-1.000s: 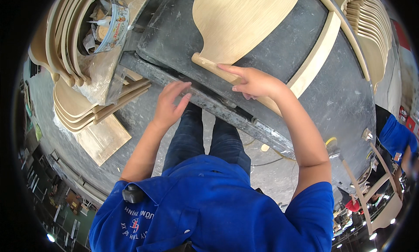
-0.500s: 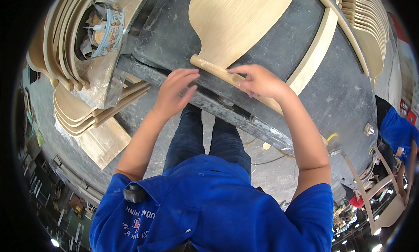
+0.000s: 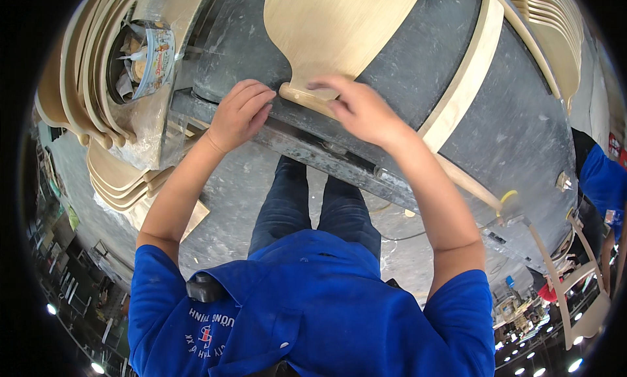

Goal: The person sands the surfaces of wooden chair frames using a handheld electric sander. They repeatedly pick up chair frames, sand the legs and backrests, and place them back on the workbench. The person also uses a small white tool to scrape or clean a joint on one chair frame.

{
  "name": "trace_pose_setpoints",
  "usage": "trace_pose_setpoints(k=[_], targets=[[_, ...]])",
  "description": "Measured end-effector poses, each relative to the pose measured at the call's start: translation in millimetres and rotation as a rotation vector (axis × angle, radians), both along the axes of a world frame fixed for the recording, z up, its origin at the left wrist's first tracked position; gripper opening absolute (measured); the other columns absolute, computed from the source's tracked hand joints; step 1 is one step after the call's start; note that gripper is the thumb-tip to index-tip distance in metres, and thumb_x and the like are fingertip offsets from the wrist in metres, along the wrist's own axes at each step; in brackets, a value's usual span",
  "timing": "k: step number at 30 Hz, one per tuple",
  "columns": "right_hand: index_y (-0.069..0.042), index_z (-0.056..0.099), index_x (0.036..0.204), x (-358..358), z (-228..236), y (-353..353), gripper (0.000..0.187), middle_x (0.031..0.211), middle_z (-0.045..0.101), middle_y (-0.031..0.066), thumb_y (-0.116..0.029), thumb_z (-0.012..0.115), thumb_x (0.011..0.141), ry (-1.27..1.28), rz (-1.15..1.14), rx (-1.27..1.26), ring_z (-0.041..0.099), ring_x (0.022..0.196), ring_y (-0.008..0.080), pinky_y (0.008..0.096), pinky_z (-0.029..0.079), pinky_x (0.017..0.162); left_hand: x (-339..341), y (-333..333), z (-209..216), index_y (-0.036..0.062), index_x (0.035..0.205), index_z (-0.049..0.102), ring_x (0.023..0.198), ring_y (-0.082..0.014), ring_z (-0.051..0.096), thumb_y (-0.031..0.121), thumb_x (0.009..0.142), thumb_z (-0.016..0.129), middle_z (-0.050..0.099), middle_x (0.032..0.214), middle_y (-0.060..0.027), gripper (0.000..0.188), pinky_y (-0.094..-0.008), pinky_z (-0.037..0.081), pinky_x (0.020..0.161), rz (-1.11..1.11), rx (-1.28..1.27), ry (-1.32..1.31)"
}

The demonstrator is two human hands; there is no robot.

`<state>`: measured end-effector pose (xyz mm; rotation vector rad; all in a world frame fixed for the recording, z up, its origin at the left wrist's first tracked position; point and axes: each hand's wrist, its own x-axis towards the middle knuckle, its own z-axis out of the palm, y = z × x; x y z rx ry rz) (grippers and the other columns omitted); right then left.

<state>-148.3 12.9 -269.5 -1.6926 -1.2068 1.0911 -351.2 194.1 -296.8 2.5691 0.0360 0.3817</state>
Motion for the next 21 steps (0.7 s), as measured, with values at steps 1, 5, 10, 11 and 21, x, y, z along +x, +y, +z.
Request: trace_pose_setpoints(k=[1,5,10,11,21], targets=[[-0.007,0.052,0.128,-6.7,-4.8,3.7,0.041,0.117,0.063,0.0159,0.000,0.050,0.088,-0.039,0.014,0.085,0.066,0.096,0.0303,0.0370,0.051,0.084,4.4,-2.4,1.0,0.0030,0.106,0.061,0.099,-0.0300,0.060,0.002,0.072,0.069,0.062,0.103,-0.0111,0.035,-0.0395,0.050,0.083,0.004,-0.007,-0.043],[-0.008,0.045,0.135,-17.1,-18.6,1.0,0.053,0.133,0.054,0.0149,0.007,0.048,0.084,-0.205,0.202,-0.134,0.055,0.117,0.0350,0.0426,0.046,0.096,9.7,-7.4,8.9,0.0042,0.102,0.063,0.089,-0.0293,0.060,0.001,0.075,0.069,0.063,0.097,-0.0100,0.028,-0.0374,0.050,0.077,0.160,-0.085,-0.059],[-0.010,0.050,0.130,13.0,1.4,-31.3,0.046,0.125,0.060,0.0151,0.001,0.050,0.086,-0.162,0.190,-0.163,0.058,0.109,0.0370,0.0430,0.049,0.091,-42.6,5.4,35.6,0.0025,0.086,0.065,0.061,-0.0197,0.055,0.005,0.079,0.072,0.062,0.079,-0.0086,0.010,-0.0317,0.046,0.058,0.657,-0.214,0.005],[-0.010,0.051,0.129,15.5,7.6,-32.2,0.045,0.123,0.060,0.0151,0.000,0.051,0.086,-0.171,0.206,-0.249,0.059,0.108,0.0369,0.0427,0.049,0.091,-53.3,8.4,40.4,0.0019,0.082,0.065,0.056,-0.0176,0.053,0.006,0.080,0.073,0.061,0.075,-0.0083,0.009,-0.0304,0.044,0.054,0.787,-0.252,0.062],[-0.010,0.049,0.132,-11.1,1.7,-4.3,0.051,0.122,0.059,0.0187,0.004,0.057,0.083,-0.207,0.217,-0.042,0.058,0.109,0.0381,0.0413,0.047,0.092,-46.5,84.0,62.5,-0.0003,0.092,0.066,0.073,-0.0199,0.061,0.014,0.083,0.071,0.064,0.085,-0.0115,0.017,-0.0296,0.048,0.063,0.990,-0.205,-0.253]])
